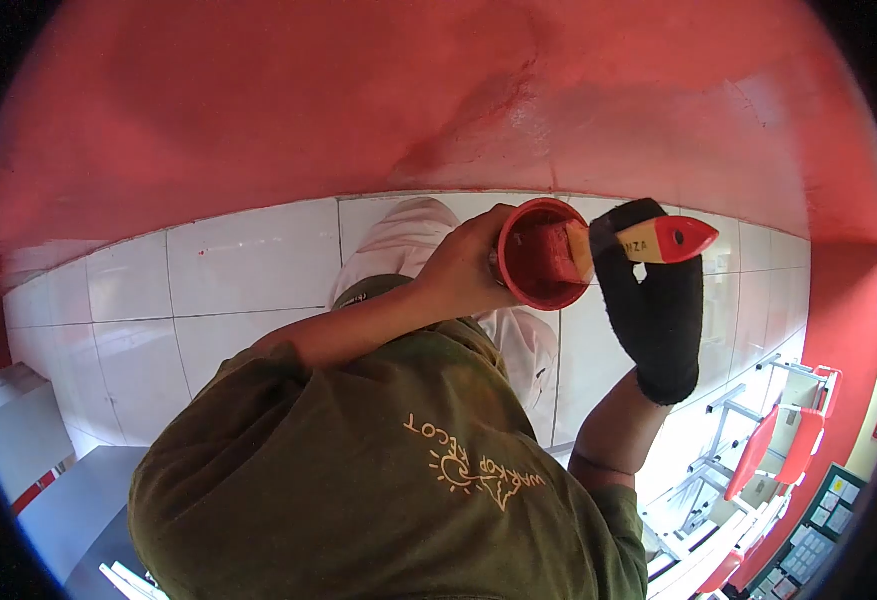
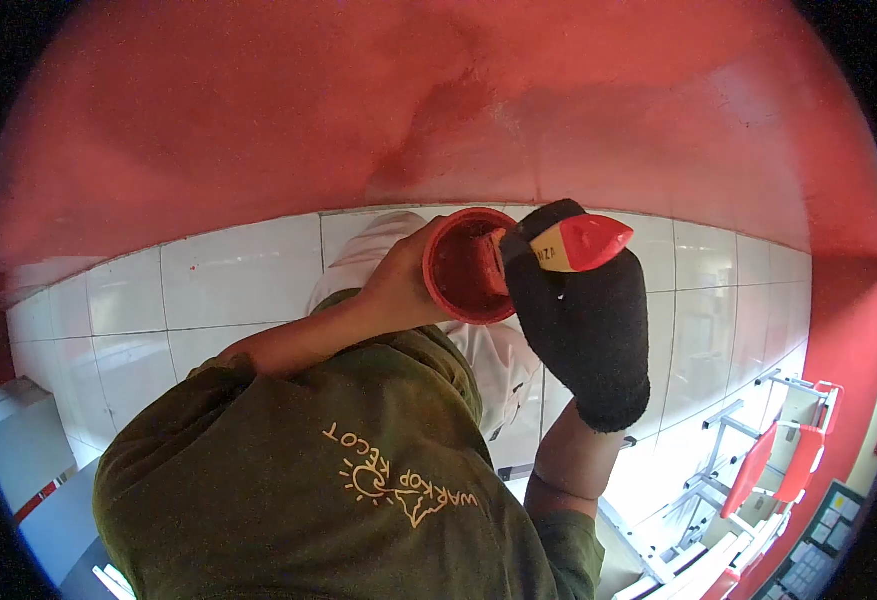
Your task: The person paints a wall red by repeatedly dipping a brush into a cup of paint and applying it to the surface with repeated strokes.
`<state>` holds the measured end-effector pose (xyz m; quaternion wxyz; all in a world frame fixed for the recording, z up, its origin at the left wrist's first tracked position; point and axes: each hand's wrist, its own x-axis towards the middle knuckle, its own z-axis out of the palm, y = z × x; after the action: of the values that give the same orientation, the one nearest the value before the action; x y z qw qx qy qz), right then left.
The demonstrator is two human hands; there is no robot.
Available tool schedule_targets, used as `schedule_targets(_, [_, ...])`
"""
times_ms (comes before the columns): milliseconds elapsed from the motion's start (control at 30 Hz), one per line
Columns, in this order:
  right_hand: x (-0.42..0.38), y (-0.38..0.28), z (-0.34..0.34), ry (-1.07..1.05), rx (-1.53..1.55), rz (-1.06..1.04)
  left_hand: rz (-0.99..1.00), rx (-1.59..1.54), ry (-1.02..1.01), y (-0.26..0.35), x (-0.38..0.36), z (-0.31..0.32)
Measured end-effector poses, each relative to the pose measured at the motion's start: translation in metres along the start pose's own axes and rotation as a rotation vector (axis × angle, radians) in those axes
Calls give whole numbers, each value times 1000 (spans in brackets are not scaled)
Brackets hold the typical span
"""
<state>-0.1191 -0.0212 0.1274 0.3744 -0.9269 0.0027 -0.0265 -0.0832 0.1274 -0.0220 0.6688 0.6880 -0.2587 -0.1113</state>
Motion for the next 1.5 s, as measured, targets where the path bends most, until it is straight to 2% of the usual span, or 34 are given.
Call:
schedule_targets(67, [3,4,5,5,21,4,84,-33,78,-1,1,3])
schedule_targets(167, [5,9,9,50,21,-64,97,-41,87,4,2,1])
schedule_targets(467, [5,10,14,-5,-21,43,82,21,96,5,2,-1])
schedule_targets(767, [4,17,16,10,-37,10,53,-35,92,0,2,3])
schedule_targets(867, [1,19,17,64,-9,-69,87,3,114,3,2,2])
schedule_targets(933, [-2,26,17,180,206,-67,83,-1,111,6,2,1])
schedule_targets(1000, [-7,27,7,159,268,-7,85,-6,107,5,2,0])
schedule_targets(1100, [-9,29,0,307,487,107,92,-15,90,-1,4,1])
schedule_targets(1200, [-11,43,0,403,666,130,108,-24,83,2,4,0])
schedule_targets(1267, [-13,55,5,432,737,194,35,36,76,6,5,0])
schedule_targets(1300, [-14,62,8,418,766,187,78,43,57,7,7,0])
schedule_targets(1400, [-20,81,12,376,874,145,40,-55,35,16,13,2])
schedule_targets(1500, [-15,76,13,379,928,238,37,-57,31,30,18,1])
